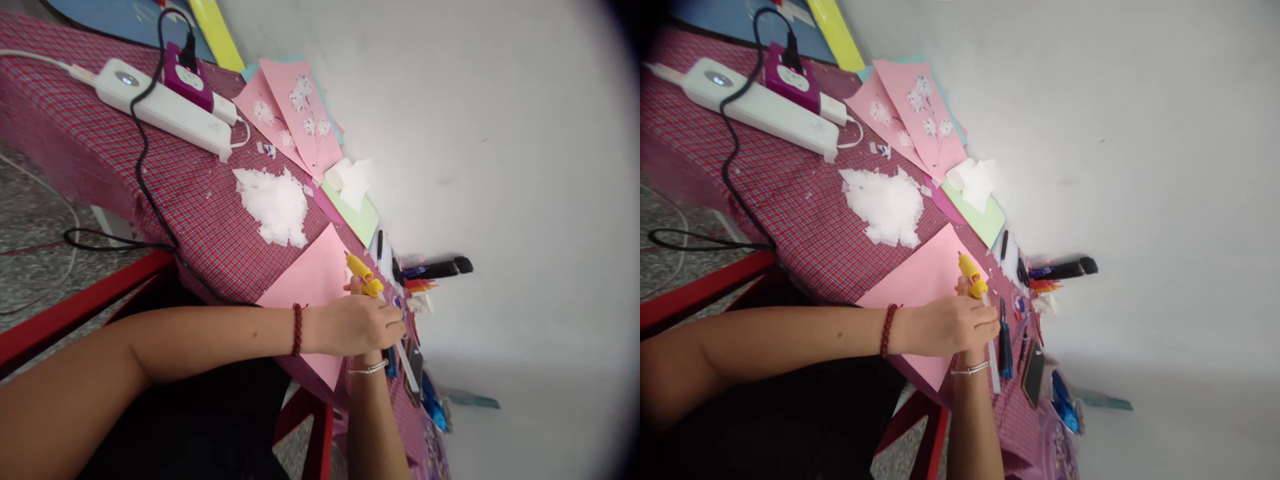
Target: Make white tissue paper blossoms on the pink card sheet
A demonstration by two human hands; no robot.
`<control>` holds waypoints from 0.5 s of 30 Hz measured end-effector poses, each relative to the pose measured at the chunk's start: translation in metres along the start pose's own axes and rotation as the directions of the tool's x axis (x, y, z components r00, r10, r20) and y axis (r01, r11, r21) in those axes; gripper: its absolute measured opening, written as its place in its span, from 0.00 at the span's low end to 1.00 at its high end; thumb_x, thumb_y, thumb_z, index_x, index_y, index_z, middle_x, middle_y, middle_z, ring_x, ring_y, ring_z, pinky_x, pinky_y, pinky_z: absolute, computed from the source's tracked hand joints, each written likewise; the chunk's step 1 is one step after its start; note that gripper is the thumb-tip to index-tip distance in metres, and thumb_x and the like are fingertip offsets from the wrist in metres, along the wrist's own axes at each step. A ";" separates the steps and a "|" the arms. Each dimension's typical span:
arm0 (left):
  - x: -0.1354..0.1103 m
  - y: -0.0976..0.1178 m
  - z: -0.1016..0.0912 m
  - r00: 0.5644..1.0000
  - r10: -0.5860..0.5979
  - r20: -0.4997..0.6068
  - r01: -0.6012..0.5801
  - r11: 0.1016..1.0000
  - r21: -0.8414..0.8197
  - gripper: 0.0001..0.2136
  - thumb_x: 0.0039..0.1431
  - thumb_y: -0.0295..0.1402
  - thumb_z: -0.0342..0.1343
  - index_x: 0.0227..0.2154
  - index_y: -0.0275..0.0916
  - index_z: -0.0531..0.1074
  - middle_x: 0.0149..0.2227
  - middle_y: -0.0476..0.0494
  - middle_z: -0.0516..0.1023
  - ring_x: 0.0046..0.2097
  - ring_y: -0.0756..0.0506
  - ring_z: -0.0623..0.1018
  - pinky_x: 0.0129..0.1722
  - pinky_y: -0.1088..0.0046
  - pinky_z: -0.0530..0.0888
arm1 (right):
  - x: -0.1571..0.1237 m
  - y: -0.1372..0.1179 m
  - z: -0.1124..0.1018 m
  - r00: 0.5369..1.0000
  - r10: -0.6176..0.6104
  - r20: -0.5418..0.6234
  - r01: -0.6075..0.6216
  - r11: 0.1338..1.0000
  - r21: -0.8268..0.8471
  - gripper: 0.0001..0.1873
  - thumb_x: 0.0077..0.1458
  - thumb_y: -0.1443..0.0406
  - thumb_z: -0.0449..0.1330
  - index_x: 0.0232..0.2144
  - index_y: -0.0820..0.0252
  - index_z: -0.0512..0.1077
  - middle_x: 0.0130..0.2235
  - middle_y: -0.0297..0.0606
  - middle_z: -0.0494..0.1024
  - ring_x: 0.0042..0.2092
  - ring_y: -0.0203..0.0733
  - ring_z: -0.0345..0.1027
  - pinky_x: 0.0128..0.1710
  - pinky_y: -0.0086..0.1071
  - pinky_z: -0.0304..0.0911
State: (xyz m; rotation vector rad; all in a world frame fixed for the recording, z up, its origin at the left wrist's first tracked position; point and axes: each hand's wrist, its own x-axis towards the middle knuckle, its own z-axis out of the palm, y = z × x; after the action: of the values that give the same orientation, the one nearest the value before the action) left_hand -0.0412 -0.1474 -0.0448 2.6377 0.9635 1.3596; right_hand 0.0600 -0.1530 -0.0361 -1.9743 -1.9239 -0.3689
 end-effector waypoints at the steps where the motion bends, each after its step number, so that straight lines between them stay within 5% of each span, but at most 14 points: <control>1: -0.001 -0.002 0.000 1.000 0.030 0.005 -0.030 1.000 -0.007 0.08 0.63 0.23 0.45 0.36 0.35 0.70 0.39 0.42 0.73 0.38 0.47 0.71 0.43 0.71 0.68 | -0.001 -0.003 -0.001 1.000 0.004 0.003 -0.004 1.000 -0.005 0.23 0.60 0.59 0.43 0.33 0.63 0.76 0.29 0.55 0.68 0.29 0.56 0.60 0.25 0.48 0.56; 11: -0.003 -0.009 -0.007 0.995 0.063 0.083 -0.060 0.997 -0.039 0.10 0.62 0.21 0.43 0.38 0.32 0.69 0.42 0.38 0.73 0.40 0.46 0.72 0.42 0.67 0.69 | -0.001 -0.030 0.020 0.992 0.109 -0.058 -0.115 0.985 -0.131 0.21 0.58 0.63 0.45 0.39 0.70 0.75 0.33 0.56 0.67 0.34 0.57 0.60 0.32 0.52 0.59; 15: -0.003 -0.010 -0.011 0.989 0.050 0.136 -0.045 0.998 -0.037 0.09 0.62 0.21 0.44 0.38 0.32 0.69 0.41 0.39 0.73 0.39 0.45 0.73 0.41 0.68 0.69 | 0.000 -0.014 0.018 0.999 -0.026 -0.018 0.028 0.997 0.067 0.20 0.58 0.63 0.45 0.39 0.65 0.75 0.31 0.54 0.66 0.30 0.55 0.58 0.29 0.54 0.58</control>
State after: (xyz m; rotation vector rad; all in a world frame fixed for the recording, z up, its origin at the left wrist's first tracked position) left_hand -0.0561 -0.1434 -0.0434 2.7037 0.8598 1.1733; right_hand 0.0446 -0.1453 -0.0512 -1.8986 -1.9286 -0.3233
